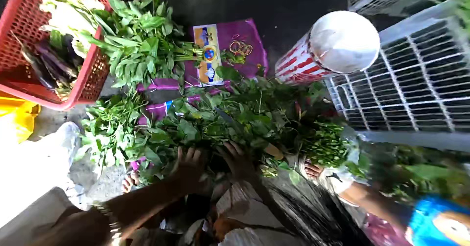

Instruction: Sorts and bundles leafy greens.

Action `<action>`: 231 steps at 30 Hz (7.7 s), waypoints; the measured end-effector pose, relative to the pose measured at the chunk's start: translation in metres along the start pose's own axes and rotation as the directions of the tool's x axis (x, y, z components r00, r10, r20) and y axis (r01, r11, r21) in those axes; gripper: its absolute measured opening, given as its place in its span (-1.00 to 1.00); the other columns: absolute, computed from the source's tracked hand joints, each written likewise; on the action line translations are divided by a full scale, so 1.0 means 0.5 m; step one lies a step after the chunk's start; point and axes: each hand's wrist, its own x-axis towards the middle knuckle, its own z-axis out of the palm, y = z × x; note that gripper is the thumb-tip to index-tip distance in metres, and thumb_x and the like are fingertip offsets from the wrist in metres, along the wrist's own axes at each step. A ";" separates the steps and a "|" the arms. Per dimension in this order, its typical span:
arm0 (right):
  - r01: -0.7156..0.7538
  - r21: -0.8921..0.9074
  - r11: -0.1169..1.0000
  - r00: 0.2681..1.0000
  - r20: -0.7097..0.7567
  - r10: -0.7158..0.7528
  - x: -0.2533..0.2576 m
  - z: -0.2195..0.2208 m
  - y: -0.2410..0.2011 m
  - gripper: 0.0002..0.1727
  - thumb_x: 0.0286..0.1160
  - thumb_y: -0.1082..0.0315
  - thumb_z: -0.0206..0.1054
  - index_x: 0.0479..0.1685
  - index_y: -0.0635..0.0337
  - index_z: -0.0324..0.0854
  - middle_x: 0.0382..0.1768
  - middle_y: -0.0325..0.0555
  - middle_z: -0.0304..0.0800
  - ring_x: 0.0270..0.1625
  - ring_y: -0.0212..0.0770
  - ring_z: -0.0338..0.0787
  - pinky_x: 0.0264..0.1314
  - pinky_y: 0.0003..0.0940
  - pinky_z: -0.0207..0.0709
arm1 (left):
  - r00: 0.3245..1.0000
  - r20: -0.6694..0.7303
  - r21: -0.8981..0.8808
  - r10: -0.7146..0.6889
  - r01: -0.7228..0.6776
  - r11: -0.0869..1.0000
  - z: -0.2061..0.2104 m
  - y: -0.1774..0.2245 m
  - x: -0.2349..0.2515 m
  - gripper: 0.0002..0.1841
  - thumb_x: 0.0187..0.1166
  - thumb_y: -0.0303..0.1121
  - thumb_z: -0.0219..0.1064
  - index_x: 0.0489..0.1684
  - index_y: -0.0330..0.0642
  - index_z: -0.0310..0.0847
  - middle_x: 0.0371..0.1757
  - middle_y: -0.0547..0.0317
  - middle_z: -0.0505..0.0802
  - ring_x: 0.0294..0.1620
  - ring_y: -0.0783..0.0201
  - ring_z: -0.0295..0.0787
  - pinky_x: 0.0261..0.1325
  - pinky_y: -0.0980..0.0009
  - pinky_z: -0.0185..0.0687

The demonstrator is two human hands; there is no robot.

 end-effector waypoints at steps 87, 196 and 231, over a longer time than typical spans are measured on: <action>0.001 -0.161 0.987 0.998 -0.065 -0.012 0.188 -0.016 -0.078 -0.64 0.67 0.15 0.19 0.09 0.19 0.79 0.18 0.10 0.82 0.39 0.27 0.68 0.25 0.39 0.46 | 0.894 0.021 -0.329 -0.449 0.430 0.841 -0.188 -0.217 0.181 -0.44 0.63 -0.12 0.36 0.65 0.08 0.48 0.44 -0.26 0.72 0.46 -0.37 0.60 0.41 -0.55 0.27; -0.448 0.878 -0.167 0.748 0.471 0.468 0.142 -0.063 -0.122 -0.42 0.74 0.09 0.26 0.63 0.14 0.30 0.28 0.11 0.73 -0.17 -0.01 0.89 -0.37 -0.16 0.77 | 0.855 -0.229 -0.956 -0.466 -0.108 0.271 -0.173 -0.280 0.039 -0.59 0.81 -0.16 0.14 0.44 -0.25 0.50 0.08 0.05 0.80 0.02 0.32 0.76 0.19 0.21 0.72; 0.154 0.281 0.947 0.917 -0.398 -0.031 0.259 -0.075 -0.114 -0.24 0.33 0.58 0.47 0.64 0.29 0.34 -0.12 0.13 0.84 0.12 0.24 0.80 0.26 0.21 0.62 | 0.999 0.008 -0.766 -0.035 0.029 0.642 -0.179 -0.197 0.154 -0.62 0.44 -0.42 0.58 0.18 -0.35 0.69 0.06 0.08 0.88 0.08 0.42 0.79 0.32 0.38 0.64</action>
